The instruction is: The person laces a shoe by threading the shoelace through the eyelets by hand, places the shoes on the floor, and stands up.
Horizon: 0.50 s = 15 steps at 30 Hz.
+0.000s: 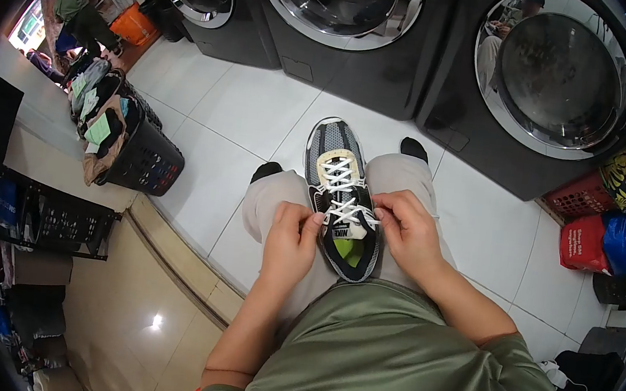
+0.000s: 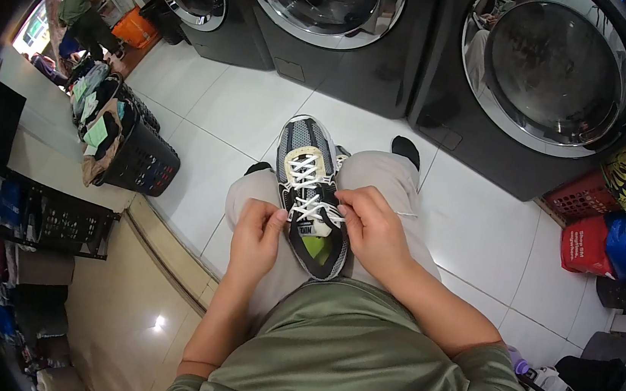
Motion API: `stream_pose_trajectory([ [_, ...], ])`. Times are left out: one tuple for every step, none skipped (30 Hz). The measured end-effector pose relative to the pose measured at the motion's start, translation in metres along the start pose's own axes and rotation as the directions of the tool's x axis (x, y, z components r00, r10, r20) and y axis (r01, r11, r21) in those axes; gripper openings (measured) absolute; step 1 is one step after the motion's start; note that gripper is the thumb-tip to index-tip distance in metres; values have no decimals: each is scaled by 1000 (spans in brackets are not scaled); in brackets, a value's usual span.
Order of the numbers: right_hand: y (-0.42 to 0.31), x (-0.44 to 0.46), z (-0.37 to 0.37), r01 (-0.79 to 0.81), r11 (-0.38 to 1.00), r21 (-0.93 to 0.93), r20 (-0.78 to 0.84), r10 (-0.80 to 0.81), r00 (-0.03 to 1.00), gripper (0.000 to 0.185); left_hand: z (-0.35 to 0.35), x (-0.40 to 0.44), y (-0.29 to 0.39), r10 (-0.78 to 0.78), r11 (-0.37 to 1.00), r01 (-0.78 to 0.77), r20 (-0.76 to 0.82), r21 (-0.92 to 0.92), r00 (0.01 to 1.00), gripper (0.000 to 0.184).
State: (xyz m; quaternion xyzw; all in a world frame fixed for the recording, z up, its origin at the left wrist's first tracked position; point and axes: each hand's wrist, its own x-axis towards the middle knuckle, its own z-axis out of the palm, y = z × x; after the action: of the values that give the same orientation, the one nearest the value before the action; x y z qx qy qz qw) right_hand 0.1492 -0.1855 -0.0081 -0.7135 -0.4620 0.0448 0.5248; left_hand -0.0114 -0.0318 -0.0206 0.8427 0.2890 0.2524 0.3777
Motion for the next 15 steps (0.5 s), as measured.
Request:
stream_pose_trajectory([
  [0,-1,0,-20,1000,13,19,19,1000,17,2,-2,7,79,997,-79,-54,-3,995,18],
  [0,0,0,11,1000,7,21,-11,1000,17,5,-4,15,156,988,-157,-107,0,982,17],
  [-1,2,1,42,999,1,23,-42,999,16,6,-6,22,232,972,-234,-159,7,960,18],
  [-1,3,1,71,997,-7,25,-71,997,15,5,-7,28,281,958,-270,-131,100,951,19],
  [-2,4,2,70,998,2,27,-70,997,15,5,-8,34,327,933,-304,-98,191,940,20],
  [-3,6,2,70,997,10,29,-71,997,14,5,-9,37,368,899,-338,-63,279,928,22],
  [-3,8,3,73,997,20,33,-73,997,14,8,-8,37,363,894,-325,-75,308,929,24],
  [-3,10,3,72,997,15,44,-73,996,14,9,-6,38,379,878,-334,-73,342,922,23],
  [-2,11,3,70,998,9,54,-70,996,15,10,-5,38,395,862,-344,-68,373,916,23],
  [-2,12,3,66,998,2,64,-66,996,15,11,-4,39,411,844,-354,-62,402,910,23],
  [-1,13,3,67,998,0,65,-67,996,15,12,-3,41,416,839,-360,-56,408,908,22],
  [-1,13,4,68,998,-1,67,-68,995,15,12,-2,43,421,834,-365,-49,414,906,21],
  [-1,13,4,69,998,-1,69,-69,995,15,13,-2,45,426,828,-370,-43,421,904,20],
  [0,13,3,68,998,-2,75,-68,995,15,15,-2,46,425,822,-373,-29,430,905,19],
  [-1,13,2,67,998,-2,81,-67,994,15,16,-2,47,425,817,-375,-16,439,905,17],
])
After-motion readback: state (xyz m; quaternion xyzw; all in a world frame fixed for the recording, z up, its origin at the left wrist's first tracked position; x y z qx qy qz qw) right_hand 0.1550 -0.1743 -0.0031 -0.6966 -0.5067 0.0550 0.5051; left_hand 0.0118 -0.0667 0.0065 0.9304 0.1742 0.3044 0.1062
